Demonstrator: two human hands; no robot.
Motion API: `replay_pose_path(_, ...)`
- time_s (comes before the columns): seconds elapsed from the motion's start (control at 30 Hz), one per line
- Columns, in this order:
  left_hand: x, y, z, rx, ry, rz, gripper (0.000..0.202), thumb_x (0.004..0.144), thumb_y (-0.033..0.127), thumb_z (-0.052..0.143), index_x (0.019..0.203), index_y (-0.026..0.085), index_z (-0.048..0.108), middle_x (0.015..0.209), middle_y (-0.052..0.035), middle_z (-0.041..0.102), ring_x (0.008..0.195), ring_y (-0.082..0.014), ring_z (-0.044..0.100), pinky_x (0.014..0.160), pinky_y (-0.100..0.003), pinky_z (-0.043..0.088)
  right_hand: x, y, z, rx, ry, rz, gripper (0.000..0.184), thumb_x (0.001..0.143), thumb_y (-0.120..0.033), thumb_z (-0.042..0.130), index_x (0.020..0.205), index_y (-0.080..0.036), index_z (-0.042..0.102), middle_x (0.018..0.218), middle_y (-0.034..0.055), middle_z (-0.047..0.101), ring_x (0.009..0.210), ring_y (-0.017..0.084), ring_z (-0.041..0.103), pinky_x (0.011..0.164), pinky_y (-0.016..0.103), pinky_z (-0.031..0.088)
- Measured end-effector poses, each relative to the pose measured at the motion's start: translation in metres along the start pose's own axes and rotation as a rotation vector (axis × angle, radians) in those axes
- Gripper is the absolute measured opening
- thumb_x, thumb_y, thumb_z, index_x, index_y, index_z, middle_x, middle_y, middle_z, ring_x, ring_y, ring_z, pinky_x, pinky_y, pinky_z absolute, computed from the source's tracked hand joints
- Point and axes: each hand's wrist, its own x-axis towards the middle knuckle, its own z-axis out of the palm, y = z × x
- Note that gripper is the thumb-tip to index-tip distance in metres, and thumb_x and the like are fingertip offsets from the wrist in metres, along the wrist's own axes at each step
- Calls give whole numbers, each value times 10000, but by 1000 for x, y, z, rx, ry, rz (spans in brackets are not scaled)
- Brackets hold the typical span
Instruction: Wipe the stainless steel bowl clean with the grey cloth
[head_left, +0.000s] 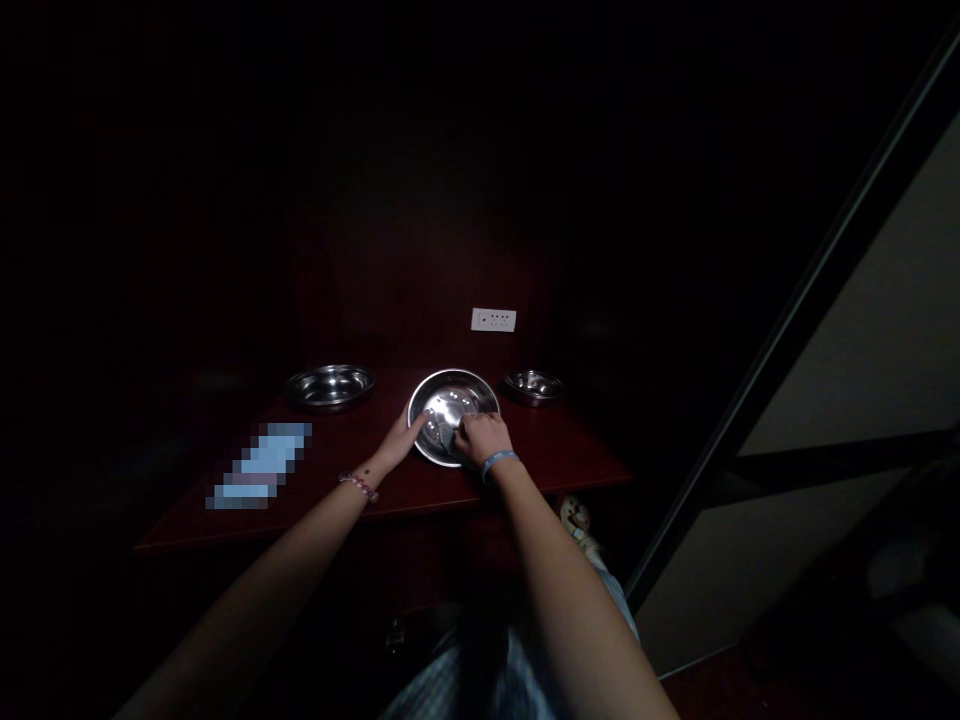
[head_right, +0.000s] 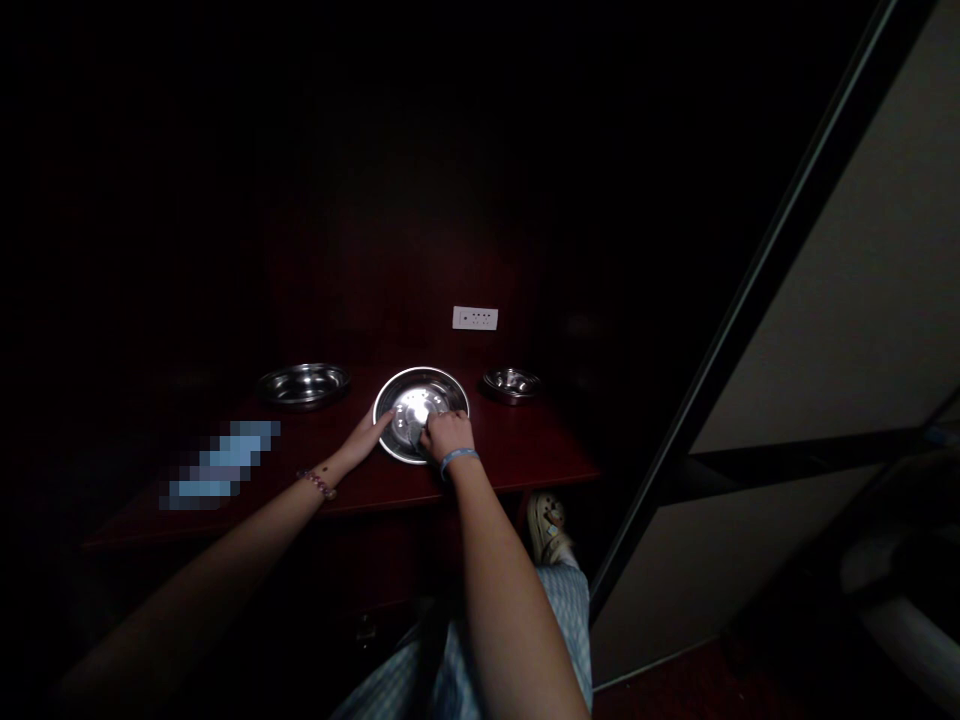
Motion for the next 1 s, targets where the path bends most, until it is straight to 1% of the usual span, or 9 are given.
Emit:
replay_pose_path(0.17, 1, -1, 0, -7, 6, 7, 567, 904, 433, 528, 1344, 76, 498, 1398, -194, 586, 1302, -300, 545, 1139, -404, 369, 1, 0, 2, 22, 19, 15, 353, 926, -301, 479, 1180, -99, 619, 1121, 171, 730, 1075, 257, 666, 952, 347, 393)
replay_pose_path(0.33, 1, -2, 0, 20, 17, -5, 524, 900, 445, 518, 1326, 141, 530, 1364, -148, 624, 1305, -281, 552, 1143, -414, 376, -1, 1, 0, 53, 28, 7, 363, 920, -278, 492, 1235, -118, 575, 1178, 148, 714, 1101, 245, 656, 952, 341, 395)
replay_pose_path(0.4, 1, -3, 0, 23, 14, 1, 522, 896, 445, 522, 1330, 154, 533, 1373, -139, 621, 1315, -276, 546, 1149, -416, 368, -1, 1, 0, 62, 38, 9, 373, 933, -298, 486, 1258, -132, 562, 1190, 140, 711, 1109, 244, 653, 953, 347, 398)
replay_pose_path(0.47, 2, -3, 0, 20, 14, -2, 533, 898, 443, 527, 1335, 139, 530, 1381, -151, 614, 1309, -281, 550, 1148, -416, 369, -1, 1, 1, 56, 30, 6, 359, 953, -330, 470, 1238, -145, 583, 1191, 137, 712, 1113, 247, 652, 955, 355, 399)
replay_pose_path(0.57, 1, -2, 0, 14, 23, -24, 547, 904, 440, 529, 1337, 106, 523, 1376, -173, 613, 1302, -301, 552, 1135, -422, 382, -1, 2, 1, 29, 4, -11, 332, 982, -334, 424, 1145, -154, 650, 1171, 141, 719, 1108, 253, 657, 956, 363, 398)
replay_pose_path(0.63, 1, -1, 0, 17, 26, -29, 539, 906, 439, 528, 1338, 117, 525, 1374, -163, 617, 1308, -300, 547, 1136, -425, 380, -1, 2, 1, 20, 3, -9, 335, 988, -320, 410, 1115, -151, 669, 1154, 145, 723, 1095, 255, 663, 954, 363, 399)
replay_pose_path(0.77, 0, -1, 0, 38, 21, -21, 529, 905, 463, 512, 1343, 167, 530, 1373, -127, 625, 1311, -272, 550, 1152, -417, 367, -1, 2, 0, 26, 37, 19, 333, 985, -305, 413, 1142, -138, 654, 1171, 154, 716, 1077, 243, 669, 944, 346, 407)
replay_pose_path(1.0, 0, -1, 0, 27, 17, -12, 557, 896, 471, 517, 1348, 146, 518, 1380, -145, 617, 1308, -277, 553, 1148, -412, 373, 0, 3, 0, 49, 57, 55, 328, 946, -314, 468, 1149, -127, 644, 1188, 143, 714, 1105, 246, 656, 958, 344, 403)
